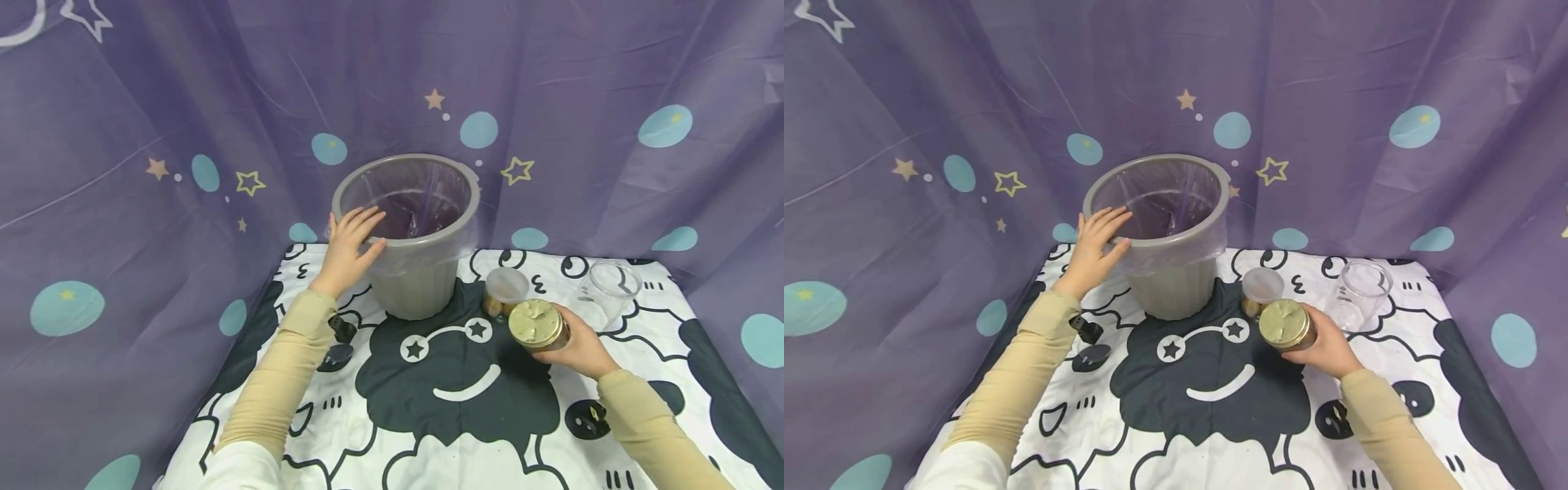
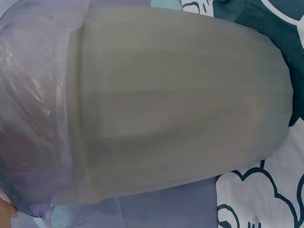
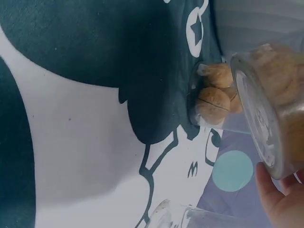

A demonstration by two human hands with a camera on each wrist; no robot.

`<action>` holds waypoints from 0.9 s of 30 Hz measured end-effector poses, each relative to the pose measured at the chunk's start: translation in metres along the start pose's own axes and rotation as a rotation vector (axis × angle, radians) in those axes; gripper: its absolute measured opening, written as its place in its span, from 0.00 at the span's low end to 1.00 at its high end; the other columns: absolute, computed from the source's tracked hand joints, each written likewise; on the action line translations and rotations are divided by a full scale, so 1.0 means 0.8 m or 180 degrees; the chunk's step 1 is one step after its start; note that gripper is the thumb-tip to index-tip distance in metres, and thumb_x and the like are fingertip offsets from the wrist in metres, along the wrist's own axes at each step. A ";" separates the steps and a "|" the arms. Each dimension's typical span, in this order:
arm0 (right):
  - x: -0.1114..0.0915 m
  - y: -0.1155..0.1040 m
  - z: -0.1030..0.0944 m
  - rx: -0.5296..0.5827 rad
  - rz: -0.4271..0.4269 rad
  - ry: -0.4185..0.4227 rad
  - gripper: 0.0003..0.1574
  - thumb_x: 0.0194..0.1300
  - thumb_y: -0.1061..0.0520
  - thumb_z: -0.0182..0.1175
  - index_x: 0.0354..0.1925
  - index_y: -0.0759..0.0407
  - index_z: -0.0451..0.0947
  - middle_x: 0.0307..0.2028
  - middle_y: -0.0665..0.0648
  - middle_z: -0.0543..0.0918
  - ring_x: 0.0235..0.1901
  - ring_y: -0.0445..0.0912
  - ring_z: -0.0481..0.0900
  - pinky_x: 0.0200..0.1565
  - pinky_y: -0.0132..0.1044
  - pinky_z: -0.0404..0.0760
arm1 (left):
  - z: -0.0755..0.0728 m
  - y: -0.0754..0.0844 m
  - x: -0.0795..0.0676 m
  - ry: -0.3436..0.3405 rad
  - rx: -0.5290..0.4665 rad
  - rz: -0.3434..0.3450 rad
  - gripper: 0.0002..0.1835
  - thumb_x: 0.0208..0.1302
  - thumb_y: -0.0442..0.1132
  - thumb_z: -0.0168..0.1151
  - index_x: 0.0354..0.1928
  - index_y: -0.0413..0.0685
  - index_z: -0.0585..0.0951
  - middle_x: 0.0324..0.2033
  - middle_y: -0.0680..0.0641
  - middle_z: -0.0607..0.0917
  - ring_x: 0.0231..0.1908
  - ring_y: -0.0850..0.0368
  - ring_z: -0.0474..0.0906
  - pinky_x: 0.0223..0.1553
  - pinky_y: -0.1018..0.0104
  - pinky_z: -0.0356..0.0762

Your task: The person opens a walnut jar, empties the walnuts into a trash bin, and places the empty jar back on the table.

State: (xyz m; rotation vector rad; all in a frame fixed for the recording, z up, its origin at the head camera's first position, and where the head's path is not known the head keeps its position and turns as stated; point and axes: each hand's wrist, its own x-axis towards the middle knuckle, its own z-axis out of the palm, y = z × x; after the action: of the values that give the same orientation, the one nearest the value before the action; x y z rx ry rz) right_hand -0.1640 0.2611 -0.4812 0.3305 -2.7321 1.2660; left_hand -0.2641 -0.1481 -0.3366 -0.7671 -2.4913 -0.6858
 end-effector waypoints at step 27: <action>0.014 -0.049 0.006 0.0007 -0.0543 0.0023 0.60 0.28 0.55 0.81 0.62 0.60 0.66 0.53 0.60 0.77 0.50 0.25 0.65 0.52 0.26 0.65 | 0.028 0.062 -0.041 0.0466 0.0042 0.1735 0.23 0.55 0.37 0.61 0.55 0.44 0.76 0.56 0.41 0.77 0.58 0.45 0.71 0.66 0.45 0.57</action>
State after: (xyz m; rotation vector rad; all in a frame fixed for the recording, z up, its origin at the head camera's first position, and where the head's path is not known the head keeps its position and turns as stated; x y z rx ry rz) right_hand -0.1653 0.2310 -0.4529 0.5452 -2.6310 1.2228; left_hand -0.2153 -0.1125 -0.3557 -1.2705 -2.0156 -0.5007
